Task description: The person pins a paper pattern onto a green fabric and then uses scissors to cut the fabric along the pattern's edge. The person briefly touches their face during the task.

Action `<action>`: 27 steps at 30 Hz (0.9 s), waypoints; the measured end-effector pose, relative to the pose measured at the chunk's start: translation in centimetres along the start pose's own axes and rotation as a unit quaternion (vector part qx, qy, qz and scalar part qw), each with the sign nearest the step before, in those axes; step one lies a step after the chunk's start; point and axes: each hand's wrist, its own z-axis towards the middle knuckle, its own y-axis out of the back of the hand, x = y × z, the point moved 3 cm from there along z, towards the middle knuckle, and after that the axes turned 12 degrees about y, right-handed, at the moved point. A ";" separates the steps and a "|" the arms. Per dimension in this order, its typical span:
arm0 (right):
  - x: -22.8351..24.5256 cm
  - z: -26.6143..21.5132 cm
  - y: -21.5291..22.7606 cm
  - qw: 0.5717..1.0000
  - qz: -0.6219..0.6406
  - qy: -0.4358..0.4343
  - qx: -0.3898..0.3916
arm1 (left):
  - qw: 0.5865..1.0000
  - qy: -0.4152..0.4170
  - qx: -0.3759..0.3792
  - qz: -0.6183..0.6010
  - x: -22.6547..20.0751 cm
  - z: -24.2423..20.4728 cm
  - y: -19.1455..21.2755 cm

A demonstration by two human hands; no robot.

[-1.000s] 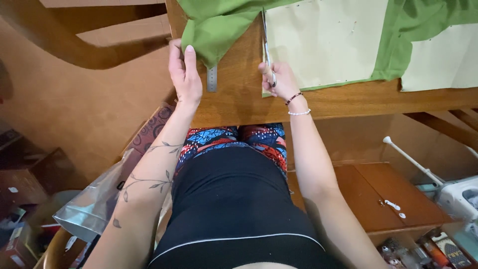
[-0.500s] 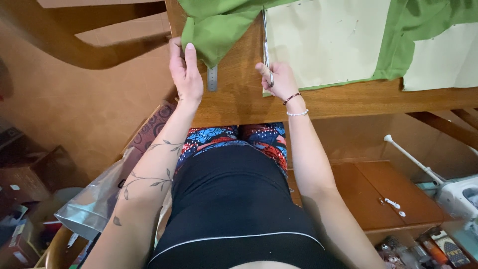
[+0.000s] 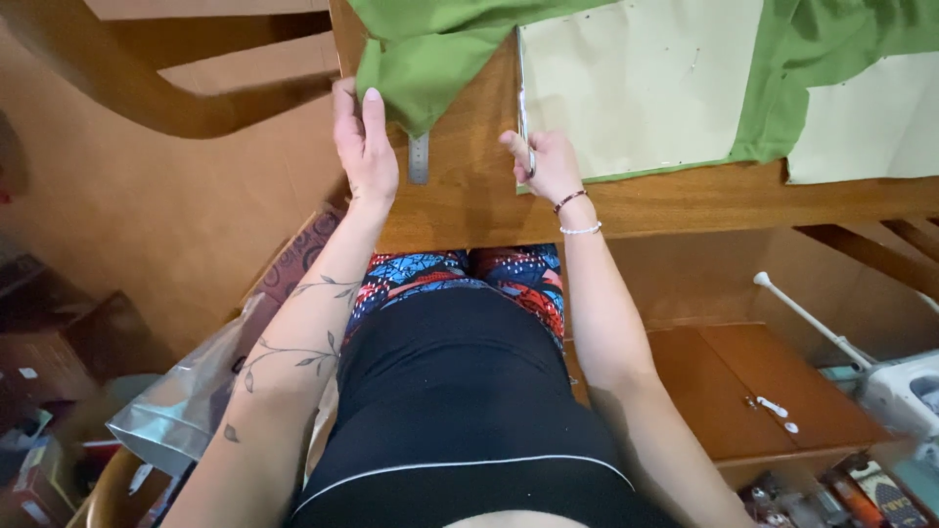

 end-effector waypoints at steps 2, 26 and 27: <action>0.6 -1.8 0.0 1.000 0.023 -0.008 0.018 | 1.000 0.000 -0.004 -0.011 0.4 0.2 0.2; -31.5 -19.8 15.1 0.967 0.211 -0.061 -0.127 | 0.905 -0.135 0.112 0.387 0.7 -11.8 -16.6; -32.5 -19.1 16.1 0.969 0.216 -0.057 -0.105 | 0.910 -0.085 0.158 0.375 0.5 -13.6 -18.8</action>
